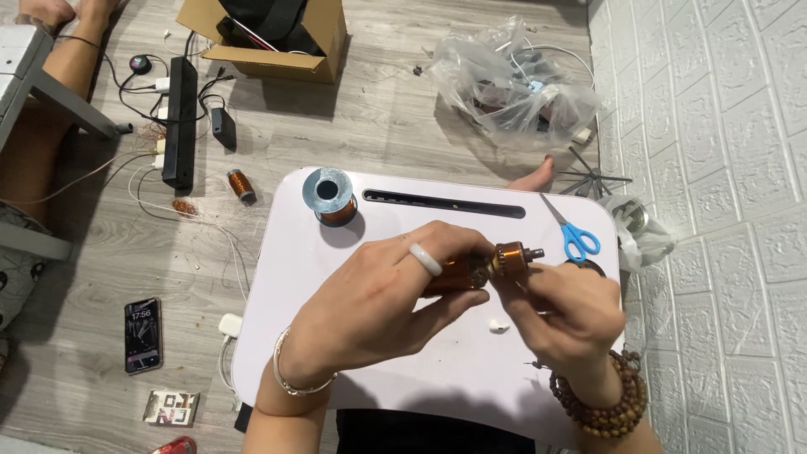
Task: Assembling and securing components of a small electronic motor or coil on a low table
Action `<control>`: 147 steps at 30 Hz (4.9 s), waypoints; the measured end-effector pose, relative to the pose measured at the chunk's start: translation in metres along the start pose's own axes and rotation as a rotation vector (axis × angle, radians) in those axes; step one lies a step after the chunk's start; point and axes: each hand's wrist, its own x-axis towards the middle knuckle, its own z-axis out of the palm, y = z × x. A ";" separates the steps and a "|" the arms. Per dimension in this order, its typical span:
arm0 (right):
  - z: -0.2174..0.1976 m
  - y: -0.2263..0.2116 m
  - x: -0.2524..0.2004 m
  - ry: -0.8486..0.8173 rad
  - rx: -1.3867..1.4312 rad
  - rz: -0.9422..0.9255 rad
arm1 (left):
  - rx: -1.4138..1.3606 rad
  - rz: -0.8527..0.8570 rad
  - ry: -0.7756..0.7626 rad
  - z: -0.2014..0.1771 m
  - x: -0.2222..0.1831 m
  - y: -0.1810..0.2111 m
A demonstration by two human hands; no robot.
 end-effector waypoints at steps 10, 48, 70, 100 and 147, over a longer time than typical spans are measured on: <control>-0.005 -0.046 0.029 -0.113 -0.283 -0.104 | 0.097 -0.072 -0.022 0.002 0.002 0.000; -0.014 -0.061 0.037 -0.321 -0.193 -0.137 | 0.065 0.038 -0.043 -0.012 -0.002 -0.017; -0.024 -0.048 0.042 -0.208 -0.086 -0.040 | 0.288 0.141 -0.276 0.012 0.000 0.003; -0.002 0.003 0.013 -0.124 0.372 0.159 | 0.056 0.053 -0.073 -0.005 0.000 0.004; -0.021 -0.053 0.044 -0.302 -0.302 -0.171 | 0.388 0.072 -0.262 0.014 0.003 -0.005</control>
